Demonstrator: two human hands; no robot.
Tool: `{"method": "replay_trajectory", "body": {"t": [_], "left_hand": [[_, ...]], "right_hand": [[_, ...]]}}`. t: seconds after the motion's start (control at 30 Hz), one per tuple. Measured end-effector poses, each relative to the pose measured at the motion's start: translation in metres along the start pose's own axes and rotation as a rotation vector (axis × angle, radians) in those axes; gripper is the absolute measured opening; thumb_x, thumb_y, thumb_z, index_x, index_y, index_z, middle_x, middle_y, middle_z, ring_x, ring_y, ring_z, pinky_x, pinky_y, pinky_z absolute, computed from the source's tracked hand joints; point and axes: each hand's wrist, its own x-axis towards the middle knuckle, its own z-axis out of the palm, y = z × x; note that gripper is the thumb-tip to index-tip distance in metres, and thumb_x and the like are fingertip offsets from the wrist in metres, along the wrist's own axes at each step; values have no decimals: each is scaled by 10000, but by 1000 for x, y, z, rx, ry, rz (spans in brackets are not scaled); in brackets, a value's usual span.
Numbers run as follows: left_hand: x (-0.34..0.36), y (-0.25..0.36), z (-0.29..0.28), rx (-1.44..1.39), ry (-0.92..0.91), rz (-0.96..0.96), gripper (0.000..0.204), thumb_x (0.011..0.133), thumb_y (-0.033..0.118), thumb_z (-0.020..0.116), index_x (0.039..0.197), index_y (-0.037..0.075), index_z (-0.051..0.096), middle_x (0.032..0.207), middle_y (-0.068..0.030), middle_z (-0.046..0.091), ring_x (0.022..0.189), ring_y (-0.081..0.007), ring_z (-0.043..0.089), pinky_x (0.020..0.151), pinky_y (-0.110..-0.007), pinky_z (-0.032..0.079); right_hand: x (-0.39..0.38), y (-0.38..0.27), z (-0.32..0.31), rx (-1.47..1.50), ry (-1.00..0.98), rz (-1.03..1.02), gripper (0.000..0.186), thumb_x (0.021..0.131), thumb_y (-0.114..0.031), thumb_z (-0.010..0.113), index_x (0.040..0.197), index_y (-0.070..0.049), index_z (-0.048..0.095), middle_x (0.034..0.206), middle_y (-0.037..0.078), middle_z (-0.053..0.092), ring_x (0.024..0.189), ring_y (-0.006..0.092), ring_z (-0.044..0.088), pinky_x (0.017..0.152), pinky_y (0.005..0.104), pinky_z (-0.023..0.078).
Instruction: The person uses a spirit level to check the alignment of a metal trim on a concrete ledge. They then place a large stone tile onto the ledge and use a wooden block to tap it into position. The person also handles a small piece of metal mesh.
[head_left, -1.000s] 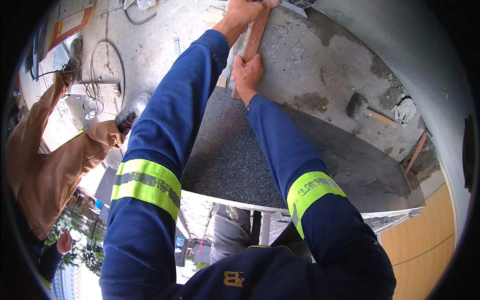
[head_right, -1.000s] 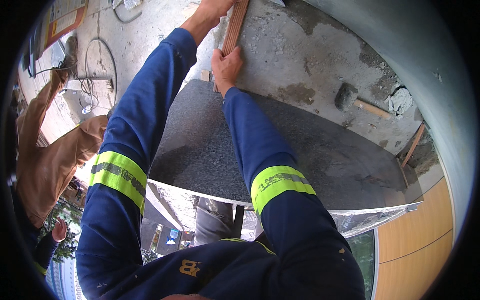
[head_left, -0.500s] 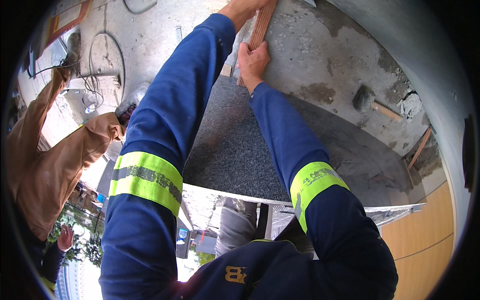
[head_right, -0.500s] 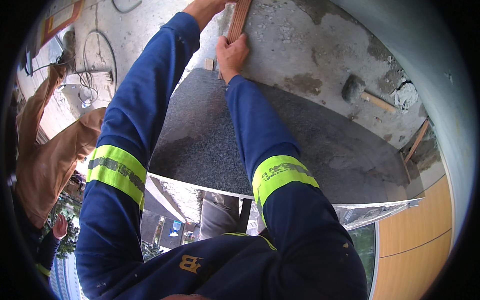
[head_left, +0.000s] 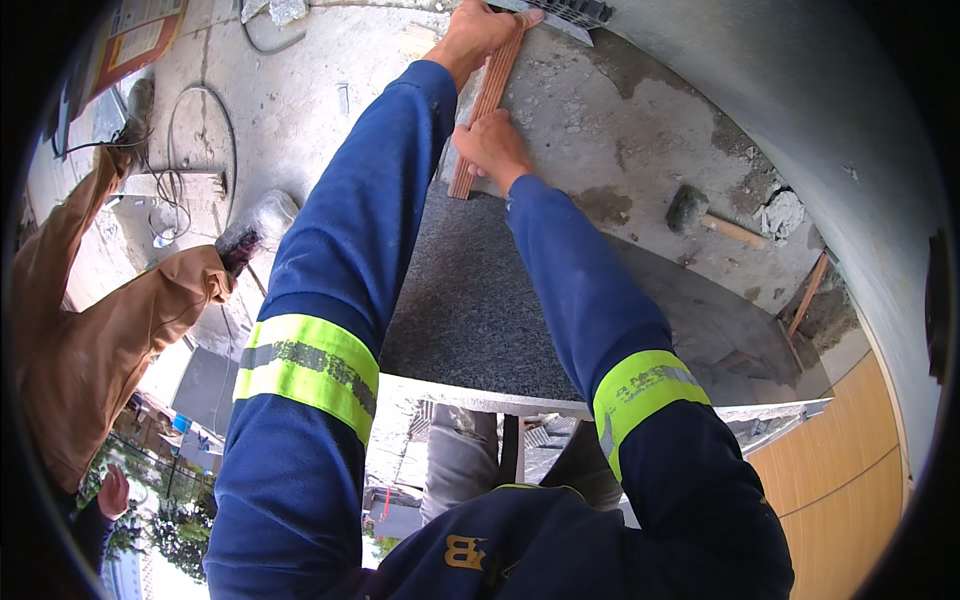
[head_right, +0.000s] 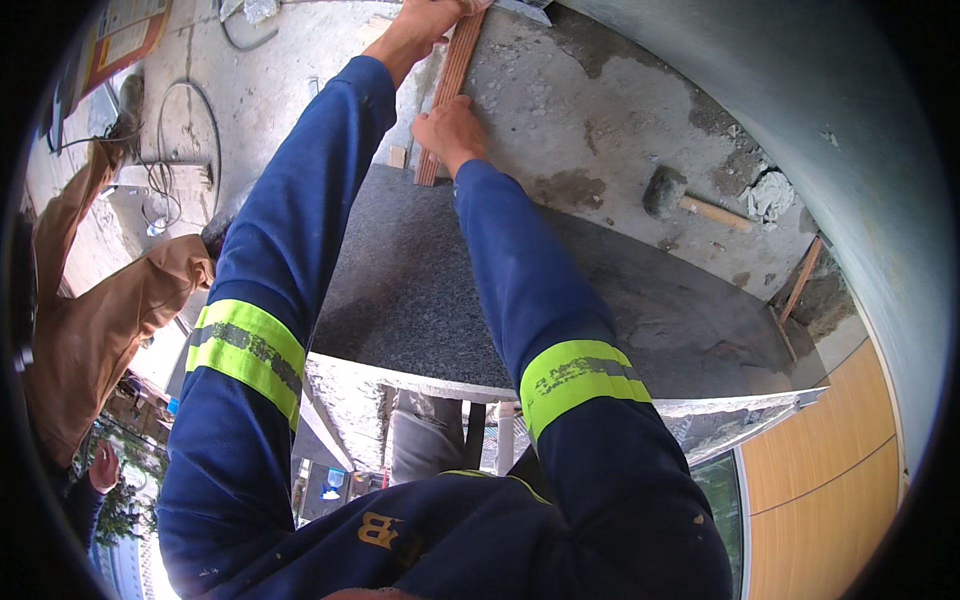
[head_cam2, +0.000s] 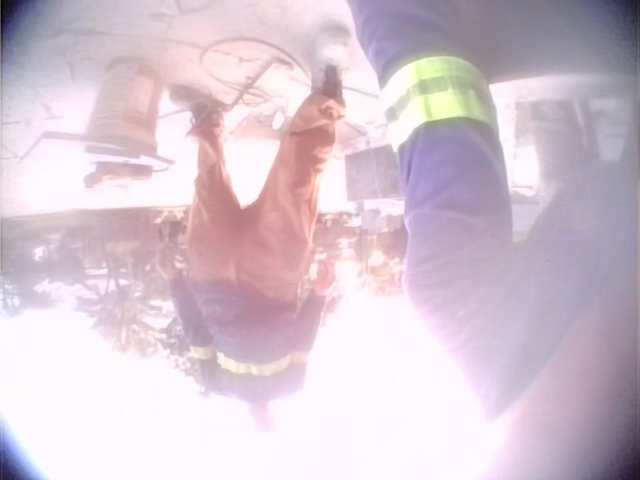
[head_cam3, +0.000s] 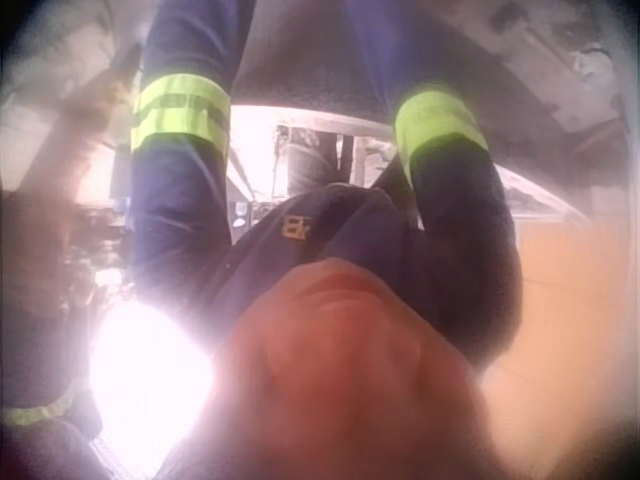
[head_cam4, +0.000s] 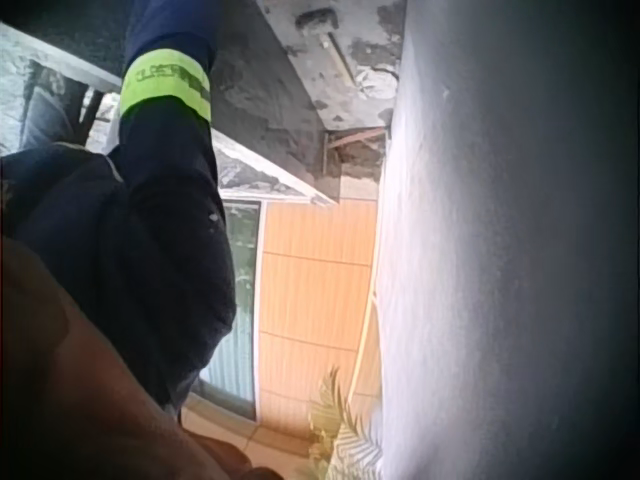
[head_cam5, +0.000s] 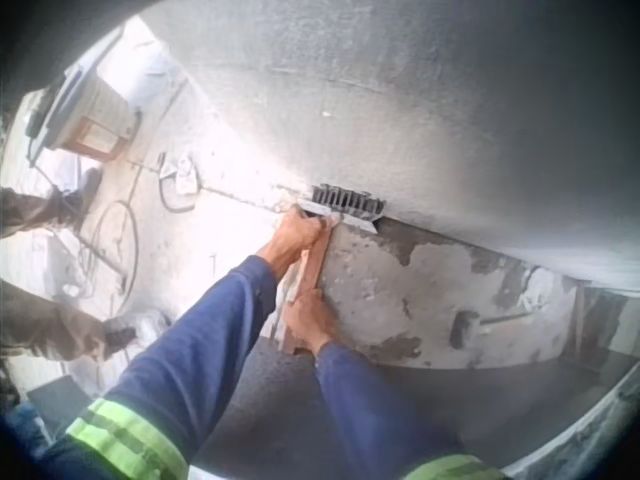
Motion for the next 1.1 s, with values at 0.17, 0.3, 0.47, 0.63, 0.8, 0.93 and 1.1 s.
{"method": "replay_trajectory", "body": {"t": [0.17, 0.3, 0.47, 0.63, 0.8, 0.93, 1.1], "left_hand": [[5, -4, -1, 110, 76, -130, 405, 857, 253, 846, 1133, -31, 761, 1043, -193, 783, 974, -284, 733, 832, -412, 581], [5, -1, -3, 154, 10, -146, 476, 853, 280, 853, 1145, -78, 736, 1086, -221, 774, 1012, -314, 737, 863, -415, 582], [-6, 12, -13, 189, -47, -182, 613, 868, 394, 855, 1244, -64, 698, 1132, -208, 767, 1047, -325, 730, 888, -433, 586], [-54, 77, -98, 792, -643, -112, 759, 873, 572, 746, 1331, -24, 642, 1222, -240, 720, 1115, -365, 712, 855, -498, 625], [-209, 136, -259, 719, -535, 196, 745, 1045, 523, 589, 1422, -116, 524, 1336, -318, 646, 1147, -376, 695, 1011, -428, 586], [-346, 86, -324, 418, -127, 271, 731, 957, 527, 713, 1359, -66, 566, 1241, -247, 665, 1107, -316, 676, 931, -428, 587], [-476, 11, -277, 226, 227, -129, 494, 1025, 447, 663, 1321, 53, 699, 1237, -137, 741, 1189, -271, 695, 1030, -427, 551]], "right_hand": [[0, -10, -4, 62, -34, 77, 437, 954, -261, 569, 1133, 110, 424, 1047, 320, 718, 795, 328, 790, 736, 354, 657], [2, -5, 1, 67, -55, 78, 444, 961, -245, 557, 1150, 121, 392, 1035, 324, 713, 783, 333, 790, 732, 356, 659], [3, -9, 9, -4, 5, -38, 519, 953, -249, 584, 1184, 175, 393, 1067, 356, 701, 895, 365, 776, 815, 330, 634], [-1, -5, 19, 223, -53, 27, 523, 944, -232, 606, 1165, 212, 439, 983, 340, 721, 743, 352, 781, 674, 337, 663], [6, -3, 31, 212, -64, -23, 453, 966, -201, 600, 1189, 191, 558, 956, 301, 712, 670, 340, 761, 479, 368, 639], [11, 0, 32, 35, -93, -68, 473, 1001, -300, 579, 1247, 102, 549, 972, 257, 716, 616, 296, 739, 448, 338, 607], [19, 10, 28, 23, -73, 33, 448, 1007, -343, 583, 1229, 44, 545, 928, 188, 695, 586, 272, 719, 458, 316, 586]]}}
